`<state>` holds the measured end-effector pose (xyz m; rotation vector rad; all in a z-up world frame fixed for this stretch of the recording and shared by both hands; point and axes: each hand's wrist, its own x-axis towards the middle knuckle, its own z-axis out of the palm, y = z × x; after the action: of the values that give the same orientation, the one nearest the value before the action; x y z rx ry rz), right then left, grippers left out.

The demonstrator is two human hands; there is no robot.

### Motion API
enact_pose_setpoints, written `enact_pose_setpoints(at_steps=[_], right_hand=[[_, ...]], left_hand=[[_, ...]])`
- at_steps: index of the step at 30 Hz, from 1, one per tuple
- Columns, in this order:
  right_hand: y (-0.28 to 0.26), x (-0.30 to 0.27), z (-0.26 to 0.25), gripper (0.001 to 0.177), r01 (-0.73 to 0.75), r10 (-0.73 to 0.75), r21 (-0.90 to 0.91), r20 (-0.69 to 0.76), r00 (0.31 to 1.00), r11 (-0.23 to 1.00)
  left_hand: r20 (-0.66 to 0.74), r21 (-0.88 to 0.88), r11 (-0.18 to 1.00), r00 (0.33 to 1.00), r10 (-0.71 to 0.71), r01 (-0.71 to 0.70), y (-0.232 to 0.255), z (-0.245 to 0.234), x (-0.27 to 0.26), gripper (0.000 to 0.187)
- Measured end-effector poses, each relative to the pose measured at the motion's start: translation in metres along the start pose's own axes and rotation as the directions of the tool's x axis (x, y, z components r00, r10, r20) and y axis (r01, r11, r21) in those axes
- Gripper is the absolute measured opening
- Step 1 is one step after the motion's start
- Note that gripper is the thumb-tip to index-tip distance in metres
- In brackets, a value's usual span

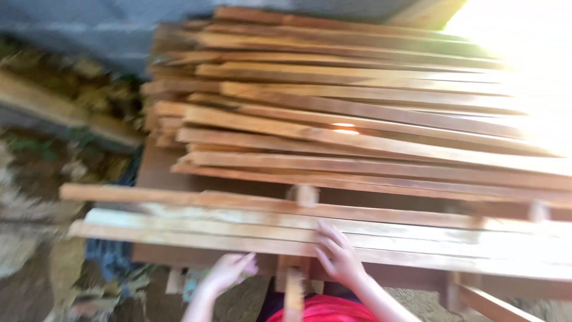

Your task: The person aligns a stack of wooden planks on a workbench and secures them together using a black strap. They wrap the strap around the wood and tighten it by hand to hold the planks in place.

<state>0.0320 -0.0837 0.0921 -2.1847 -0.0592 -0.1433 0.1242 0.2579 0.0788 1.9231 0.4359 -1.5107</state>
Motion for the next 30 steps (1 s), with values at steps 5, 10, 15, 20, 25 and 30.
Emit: enact_pose_setpoints(at_steps=[5, 10, 15, 20, 25, 30], right_hand=[[0.114, -0.163, -0.041, 0.025, -0.629, 0.678, 0.262, -0.179, 0.713, 0.732], [0.184, -0.195, -0.071, 0.057, -0.433, 0.980, 0.901, 0.050, 0.195, 0.040], [0.165, -0.132, -0.116, 0.082, -0.077, 0.973, 0.981, 0.186, 0.136, -0.177], [0.176, -0.103, -0.121, 0.090, 0.170, 0.988, 0.976, 0.126, 0.086, -0.139], [0.166, -0.090, -0.120, 0.092, 0.257, 0.990, 0.961, 0.127, -0.061, -0.108], [0.165, -0.091, -0.118, 0.085, 0.098, 0.977, 0.993, 0.086, -0.194, -0.067]], left_hand=[[0.084, 0.334, 0.931, 0.988, 0.127, -0.148, 0.114, 0.029, -0.072, 0.040], [0.328, 0.368, 0.724, 0.810, 0.486, -0.583, 0.258, 0.147, -0.077, 0.041], [0.344, 0.715, 0.258, 0.648, 0.679, -0.650, 0.333, 0.287, 0.051, 0.087], [0.351, 0.797, 0.264, 0.773, 0.528, -0.542, 0.383, 0.346, 0.055, 0.099], [0.327, 0.807, 0.289, 0.796, 0.509, -0.515, 0.380, 0.341, 0.045, 0.090], [0.290, 0.906, 0.076, 0.742, 0.604, -0.416, 0.344, 0.352, 0.022, 0.124]])
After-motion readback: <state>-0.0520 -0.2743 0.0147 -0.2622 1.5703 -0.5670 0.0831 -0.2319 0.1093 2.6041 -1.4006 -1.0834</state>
